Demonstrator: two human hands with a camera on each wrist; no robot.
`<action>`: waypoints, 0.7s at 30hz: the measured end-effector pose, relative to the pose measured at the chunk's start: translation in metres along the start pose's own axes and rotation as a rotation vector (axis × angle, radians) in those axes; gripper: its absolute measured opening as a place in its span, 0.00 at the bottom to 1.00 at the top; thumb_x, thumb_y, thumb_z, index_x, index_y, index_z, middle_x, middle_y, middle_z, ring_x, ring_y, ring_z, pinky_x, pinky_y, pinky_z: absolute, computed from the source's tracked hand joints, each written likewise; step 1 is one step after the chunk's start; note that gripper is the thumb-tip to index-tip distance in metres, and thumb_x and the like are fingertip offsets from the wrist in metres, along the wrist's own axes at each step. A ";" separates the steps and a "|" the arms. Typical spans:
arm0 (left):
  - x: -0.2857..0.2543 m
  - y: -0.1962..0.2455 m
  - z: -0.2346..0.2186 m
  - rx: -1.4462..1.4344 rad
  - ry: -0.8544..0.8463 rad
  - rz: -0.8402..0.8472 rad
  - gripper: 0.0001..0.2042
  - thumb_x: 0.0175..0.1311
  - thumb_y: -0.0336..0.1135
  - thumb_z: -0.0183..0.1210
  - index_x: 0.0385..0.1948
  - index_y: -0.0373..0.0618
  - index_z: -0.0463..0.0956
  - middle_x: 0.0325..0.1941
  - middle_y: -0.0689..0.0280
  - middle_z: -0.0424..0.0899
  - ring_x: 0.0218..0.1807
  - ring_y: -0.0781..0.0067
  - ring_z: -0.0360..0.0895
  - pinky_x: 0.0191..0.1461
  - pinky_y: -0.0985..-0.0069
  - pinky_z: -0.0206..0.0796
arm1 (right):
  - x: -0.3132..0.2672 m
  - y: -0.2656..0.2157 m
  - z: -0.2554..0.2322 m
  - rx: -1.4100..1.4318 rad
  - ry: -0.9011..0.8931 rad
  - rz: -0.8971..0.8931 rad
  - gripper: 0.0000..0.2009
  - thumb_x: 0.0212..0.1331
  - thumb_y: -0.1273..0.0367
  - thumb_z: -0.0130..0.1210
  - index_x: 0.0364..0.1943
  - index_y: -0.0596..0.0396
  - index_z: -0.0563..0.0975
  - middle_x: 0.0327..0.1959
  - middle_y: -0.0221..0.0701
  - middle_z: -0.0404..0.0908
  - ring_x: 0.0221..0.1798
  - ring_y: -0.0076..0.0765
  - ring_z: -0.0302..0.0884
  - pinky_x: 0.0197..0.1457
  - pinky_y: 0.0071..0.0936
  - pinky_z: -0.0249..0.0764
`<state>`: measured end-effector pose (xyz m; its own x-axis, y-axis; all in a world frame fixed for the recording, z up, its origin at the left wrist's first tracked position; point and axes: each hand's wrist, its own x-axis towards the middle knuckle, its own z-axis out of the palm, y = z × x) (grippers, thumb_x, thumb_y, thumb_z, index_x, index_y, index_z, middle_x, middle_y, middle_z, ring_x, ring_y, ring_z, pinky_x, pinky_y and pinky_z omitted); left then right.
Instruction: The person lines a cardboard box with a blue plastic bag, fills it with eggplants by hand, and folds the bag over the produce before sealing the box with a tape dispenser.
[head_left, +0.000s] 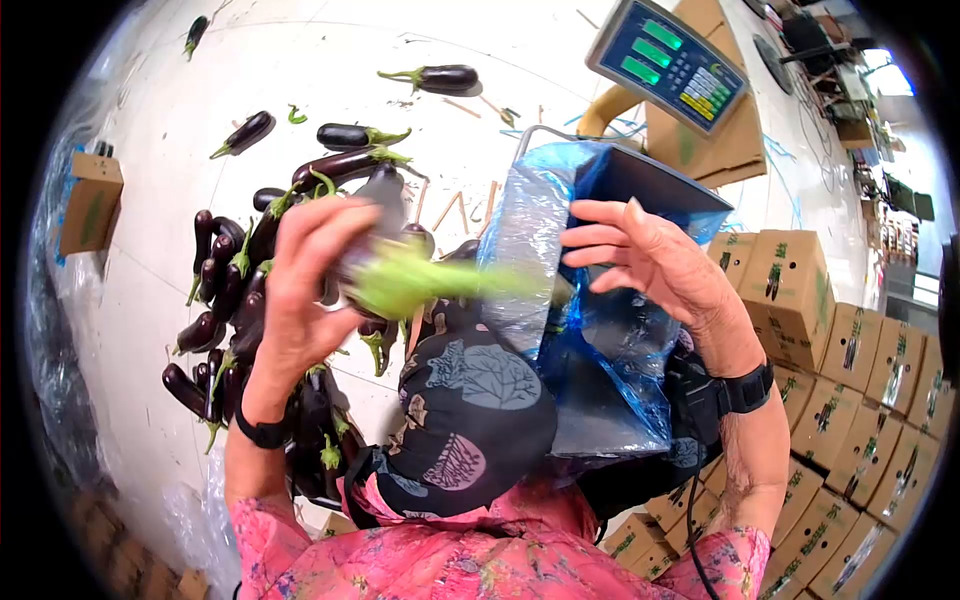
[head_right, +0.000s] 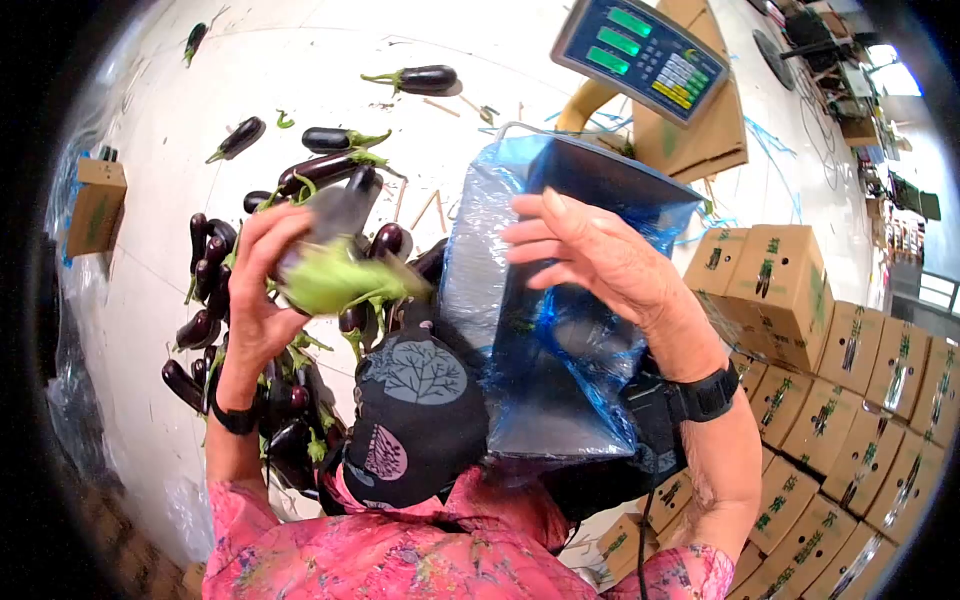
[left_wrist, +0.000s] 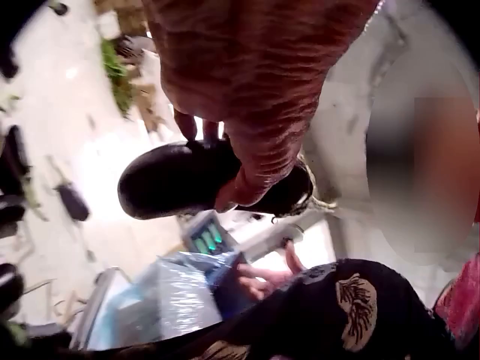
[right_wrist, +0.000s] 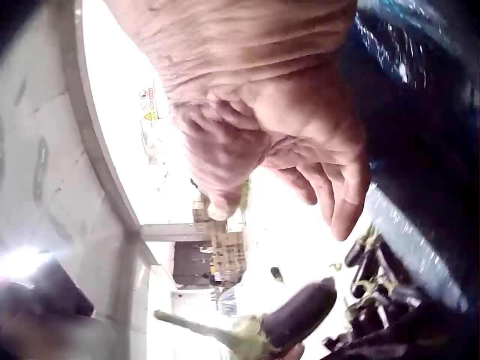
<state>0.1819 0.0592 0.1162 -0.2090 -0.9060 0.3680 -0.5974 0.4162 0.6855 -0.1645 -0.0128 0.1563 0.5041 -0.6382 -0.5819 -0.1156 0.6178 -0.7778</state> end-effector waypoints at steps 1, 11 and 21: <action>0.027 0.016 0.005 0.028 -0.066 0.213 0.34 0.36 0.23 0.68 0.56 0.48 0.75 0.56 0.58 0.75 0.59 0.55 0.72 0.62 0.63 0.67 | -0.004 -0.006 0.009 0.118 -0.069 -0.013 0.39 0.67 0.44 0.50 0.68 0.66 0.60 0.58 0.47 0.75 0.60 0.39 0.75 0.56 0.33 0.78; 0.066 0.011 0.079 -0.570 -0.185 -0.110 0.21 0.61 0.19 0.57 0.58 0.40 0.73 0.49 0.60 0.84 0.51 0.72 0.82 0.55 0.75 0.75 | -0.022 0.053 0.003 0.216 0.221 -0.031 0.32 0.53 0.74 0.67 0.61 0.62 0.63 0.53 0.37 0.77 0.56 0.33 0.76 0.63 0.34 0.73; -0.205 -0.162 0.078 -0.445 0.137 -1.209 0.19 0.64 0.38 0.61 0.52 0.36 0.76 0.44 0.62 0.83 0.44 0.74 0.78 0.47 0.79 0.70 | 0.073 0.200 -0.081 -0.188 0.524 0.295 0.36 0.51 0.79 0.63 0.64 0.62 0.56 0.59 0.43 0.71 0.60 0.44 0.71 0.66 0.33 0.66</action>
<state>0.2608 0.1715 -0.1191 0.3755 -0.7190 -0.5848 -0.0377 -0.6423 0.7655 -0.2196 0.0268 -0.0611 -0.0524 -0.6230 -0.7804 -0.3581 0.7413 -0.5677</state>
